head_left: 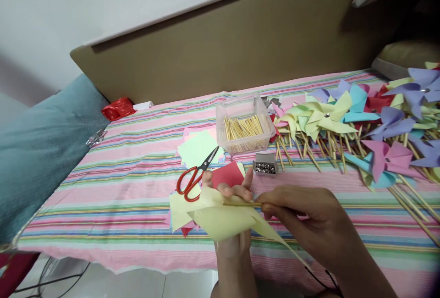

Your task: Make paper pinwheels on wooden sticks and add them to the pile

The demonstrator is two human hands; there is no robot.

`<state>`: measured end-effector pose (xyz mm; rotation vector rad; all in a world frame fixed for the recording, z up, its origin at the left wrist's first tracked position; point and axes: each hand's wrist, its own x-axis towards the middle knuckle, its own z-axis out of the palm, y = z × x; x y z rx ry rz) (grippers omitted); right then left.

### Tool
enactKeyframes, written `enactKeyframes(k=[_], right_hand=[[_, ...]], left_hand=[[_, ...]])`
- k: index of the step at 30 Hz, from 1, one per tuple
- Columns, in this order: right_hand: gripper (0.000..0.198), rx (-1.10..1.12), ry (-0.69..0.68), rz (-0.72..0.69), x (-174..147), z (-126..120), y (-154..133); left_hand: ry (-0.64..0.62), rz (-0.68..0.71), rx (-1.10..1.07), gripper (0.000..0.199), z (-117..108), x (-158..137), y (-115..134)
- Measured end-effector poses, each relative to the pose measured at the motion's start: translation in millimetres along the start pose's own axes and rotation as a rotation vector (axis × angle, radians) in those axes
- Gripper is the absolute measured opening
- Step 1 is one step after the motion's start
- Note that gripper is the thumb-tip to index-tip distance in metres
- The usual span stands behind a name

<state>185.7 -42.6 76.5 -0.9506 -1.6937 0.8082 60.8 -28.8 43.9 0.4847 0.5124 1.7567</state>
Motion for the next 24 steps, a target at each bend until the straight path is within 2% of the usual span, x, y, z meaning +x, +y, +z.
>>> enactKeyframes(k=[11,16,21,24], right_hand=[[0.015,0.005,-0.006,-0.014,-0.3,4.2,-1.9],[0.020,-0.016,-0.034,0.076,3.3,3.1,4.0],[0.020,0.029,-0.159,0.331,3.1,-7.0,21.2],[0.017,0.009,-0.226,0.458,-0.4,-14.2,32.6]], left_hand=[[0.043,0.063,0.049,0.037,6.3,2.5,6.4],[0.074,0.055,0.130,0.057,2.5,2.2,0.9],[0.347,0.101,0.293,0.042,1.9,12.6,-2.7],[0.513,0.157,0.323,0.040,1.6,21.0,-2.0]])
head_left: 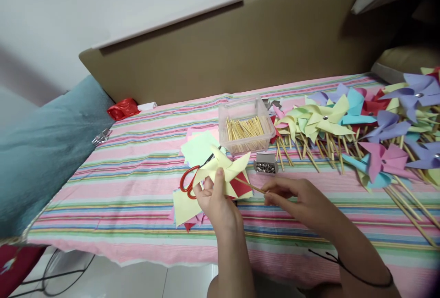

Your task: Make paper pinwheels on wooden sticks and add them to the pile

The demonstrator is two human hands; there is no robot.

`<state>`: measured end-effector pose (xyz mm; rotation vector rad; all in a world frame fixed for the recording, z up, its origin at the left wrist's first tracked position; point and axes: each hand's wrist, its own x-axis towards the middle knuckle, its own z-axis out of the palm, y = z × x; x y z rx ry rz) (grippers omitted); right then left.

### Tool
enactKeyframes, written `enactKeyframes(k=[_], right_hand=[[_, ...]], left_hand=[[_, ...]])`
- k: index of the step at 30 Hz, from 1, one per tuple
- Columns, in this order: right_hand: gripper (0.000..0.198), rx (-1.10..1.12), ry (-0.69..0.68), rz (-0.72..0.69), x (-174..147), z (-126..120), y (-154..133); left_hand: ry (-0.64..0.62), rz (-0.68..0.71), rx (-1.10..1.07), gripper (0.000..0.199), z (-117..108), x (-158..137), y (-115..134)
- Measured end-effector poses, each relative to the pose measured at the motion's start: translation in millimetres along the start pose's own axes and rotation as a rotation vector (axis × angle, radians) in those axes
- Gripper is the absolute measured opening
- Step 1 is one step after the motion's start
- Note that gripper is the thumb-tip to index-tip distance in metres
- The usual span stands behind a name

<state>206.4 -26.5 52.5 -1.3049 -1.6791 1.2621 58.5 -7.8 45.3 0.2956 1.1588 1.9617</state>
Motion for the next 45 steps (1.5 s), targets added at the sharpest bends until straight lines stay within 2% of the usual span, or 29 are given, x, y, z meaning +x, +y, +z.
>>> enactKeyframes(k=[2,5,10,13,15,19,23,25,29,32,35,40,43,45], right_hand=[[0.018,-0.039,-0.013,0.037,-0.5,-3.3,6.3],[0.019,-0.082,0.004,0.039,-1.7,-5.8,12.9],[0.022,-0.124,0.032,0.023,-3.6,-8.5,21.2],[0.024,-0.126,0.126,0.010,-5.1,-12.9,26.1],[0.026,-0.112,0.187,-0.005,-6.5,-17.6,29.5],[0.026,-0.088,0.235,0.017,-9.3,-28.8,36.4],[0.024,-0.027,0.250,0.036,-11.3,-36.7,40.0],[0.025,0.013,0.279,0.036,-12.1,-38.8,39.7],[0.024,0.097,0.378,0.022,-15.1,-43.9,38.5],[0.023,0.165,0.500,0.008,-20.4,-52.5,39.7],[0.023,0.196,0.679,-0.040,-30.0,-68.4,41.2],[0.022,0.210,1.085,-0.080,-72.9,-116.0,57.3],[0.027,0.160,1.297,0.034,-123.0,-146.3,88.3],[0.032,0.035,1.331,0.195,-159.2,-159.8,115.1]], left_hand=[[0.060,-0.003,0.013,0.044,1.3,5.0,0.1],[0.064,-0.020,0.055,0.047,1.6,11.5,0.1],[0.002,-0.074,0.070,0.046,3.1,17.6,-0.2],[-0.067,-0.170,0.099,0.035,2.7,21.2,-1.8],[-0.106,-0.190,0.175,0.037,-0.1,25.6,-4.7],[-0.241,-0.011,0.441,0.031,-8.9,35.7,-13.1],[-0.285,0.076,0.404,0.029,-13.3,40.1,-16.8],[-0.343,0.107,0.459,0.026,-14.5,41.5,-16.2],[-0.504,0.256,0.855,0.019,-20.5,48.6,-14.1],[-0.553,0.384,1.068,0.017,-27.4,57.9,-12.7],[-0.626,0.367,1.154,0.023,-32.6,67.6,-11.2],[-0.722,0.415,1.206,0.026,-33.9,74.7,-8.5],[-0.757,0.421,1.215,0.026,-33.7,71.6,-8.4],[-0.779,0.428,1.228,0.027,-33.8,67.9,-9.1]])
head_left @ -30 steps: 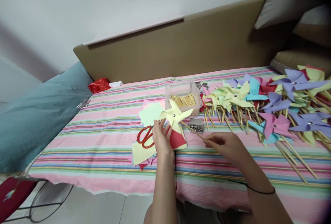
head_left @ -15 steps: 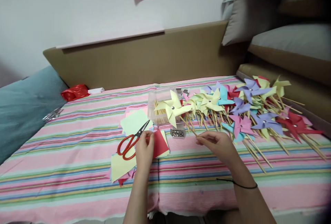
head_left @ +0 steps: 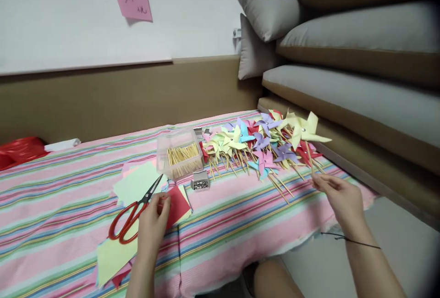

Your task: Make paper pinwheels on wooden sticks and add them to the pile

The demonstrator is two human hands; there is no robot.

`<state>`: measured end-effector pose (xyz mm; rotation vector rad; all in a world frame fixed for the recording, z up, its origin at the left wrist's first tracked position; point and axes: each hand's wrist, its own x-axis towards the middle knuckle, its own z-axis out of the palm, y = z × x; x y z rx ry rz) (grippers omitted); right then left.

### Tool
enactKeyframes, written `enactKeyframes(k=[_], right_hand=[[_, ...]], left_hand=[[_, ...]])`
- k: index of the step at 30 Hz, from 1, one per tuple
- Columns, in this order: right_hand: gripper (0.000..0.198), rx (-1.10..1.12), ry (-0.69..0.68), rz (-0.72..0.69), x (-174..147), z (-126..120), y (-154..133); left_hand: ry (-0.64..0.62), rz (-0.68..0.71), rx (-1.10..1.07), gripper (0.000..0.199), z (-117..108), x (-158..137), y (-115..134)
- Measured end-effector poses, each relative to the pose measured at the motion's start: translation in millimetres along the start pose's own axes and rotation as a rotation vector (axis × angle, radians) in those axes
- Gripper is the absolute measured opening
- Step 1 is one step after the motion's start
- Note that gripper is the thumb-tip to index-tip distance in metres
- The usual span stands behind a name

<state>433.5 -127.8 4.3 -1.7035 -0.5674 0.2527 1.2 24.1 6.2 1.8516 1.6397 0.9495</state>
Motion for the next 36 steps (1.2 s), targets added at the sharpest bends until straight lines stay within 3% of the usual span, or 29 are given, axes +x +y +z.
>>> enactKeyframes(k=[4,8,13,17,21,27,32,36], right_hand=[[0.037,-0.285,-0.076,0.076,5.1,-41.6,47.9],[0.033,-0.305,-0.194,0.112,6.7,-35.7,62.5],[0.032,-0.209,-0.257,0.111,17.2,-13.2,58.6],[0.031,-0.195,-0.228,0.113,30.7,-5.7,56.1],[0.029,-0.199,-0.190,0.136,40.4,-4.3,58.3],[0.024,-0.084,-0.265,0.178,35.9,-4.6,59.8],[0.031,-0.069,-0.354,0.221,28.3,-7.6,45.0],[0.025,-0.103,-0.370,0.221,23.0,-13.7,30.4]], left_hand=[[-0.023,0.024,0.033,0.027,4.4,-5.2,5.6],[-0.048,0.033,0.064,0.026,7.9,-9.8,9.9],[-0.066,0.023,0.056,0.028,10.1,-15.0,9.5],[-0.047,0.026,0.065,0.028,9.8,-16.7,9.3],[-0.042,0.017,0.078,0.026,7.4,-16.2,8.3],[-0.017,-0.006,0.092,0.025,2.8,-16.1,0.3],[-0.001,-0.016,0.071,0.023,0.0,-18.2,-4.2],[0.008,-0.004,0.054,0.023,-1.5,-20.0,-6.1]])
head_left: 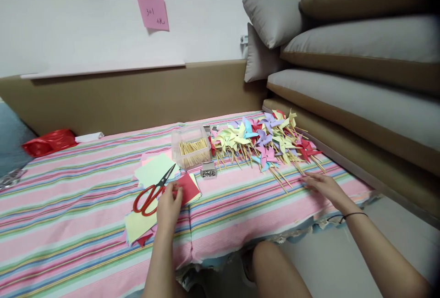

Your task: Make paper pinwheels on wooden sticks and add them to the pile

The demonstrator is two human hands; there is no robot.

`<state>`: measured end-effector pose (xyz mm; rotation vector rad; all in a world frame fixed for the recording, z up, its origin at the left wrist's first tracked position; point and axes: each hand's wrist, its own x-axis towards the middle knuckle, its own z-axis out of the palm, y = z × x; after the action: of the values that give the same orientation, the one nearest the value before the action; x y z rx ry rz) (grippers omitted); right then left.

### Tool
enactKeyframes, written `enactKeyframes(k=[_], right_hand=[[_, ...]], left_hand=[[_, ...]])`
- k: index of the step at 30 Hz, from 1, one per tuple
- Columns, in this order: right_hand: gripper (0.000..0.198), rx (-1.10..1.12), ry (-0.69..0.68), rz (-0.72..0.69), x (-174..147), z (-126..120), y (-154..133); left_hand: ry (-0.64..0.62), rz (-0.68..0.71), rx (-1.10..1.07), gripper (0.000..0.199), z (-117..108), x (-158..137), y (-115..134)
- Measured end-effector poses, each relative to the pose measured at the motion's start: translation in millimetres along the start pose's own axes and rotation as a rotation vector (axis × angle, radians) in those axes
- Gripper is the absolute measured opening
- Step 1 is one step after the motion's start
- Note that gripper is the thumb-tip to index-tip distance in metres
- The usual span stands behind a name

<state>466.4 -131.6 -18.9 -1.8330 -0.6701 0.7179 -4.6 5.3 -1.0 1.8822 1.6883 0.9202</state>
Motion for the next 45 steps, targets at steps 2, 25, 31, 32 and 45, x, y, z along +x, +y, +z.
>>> enactKeyframes(k=[2,25,31,32,45], right_hand=[[0.025,-0.018,0.019,-0.002,-5.0,-3.4,-3.6],[0.025,-0.256,-0.606,-0.983,-130.0,293.5,-88.6],[0.035,-0.425,-0.652,-1.134,-134.5,330.1,-59.7],[0.035,-0.446,-0.653,-1.130,-133.9,330.8,-58.0],[0.016,-0.137,-0.646,-0.659,-131.3,327.7,-71.7]], left_hand=[[0.010,0.006,-0.008,0.024,-0.8,-1.2,-0.8],[0.132,0.009,-0.228,0.024,-16.2,-12.3,-37.6],[0.218,-0.183,-0.645,0.022,-21.3,-0.3,-43.4],[0.237,-0.209,-0.676,0.022,-23.2,1.2,-43.6],[0.278,-0.486,-1.002,0.021,-23.8,-0.8,-28.9]])
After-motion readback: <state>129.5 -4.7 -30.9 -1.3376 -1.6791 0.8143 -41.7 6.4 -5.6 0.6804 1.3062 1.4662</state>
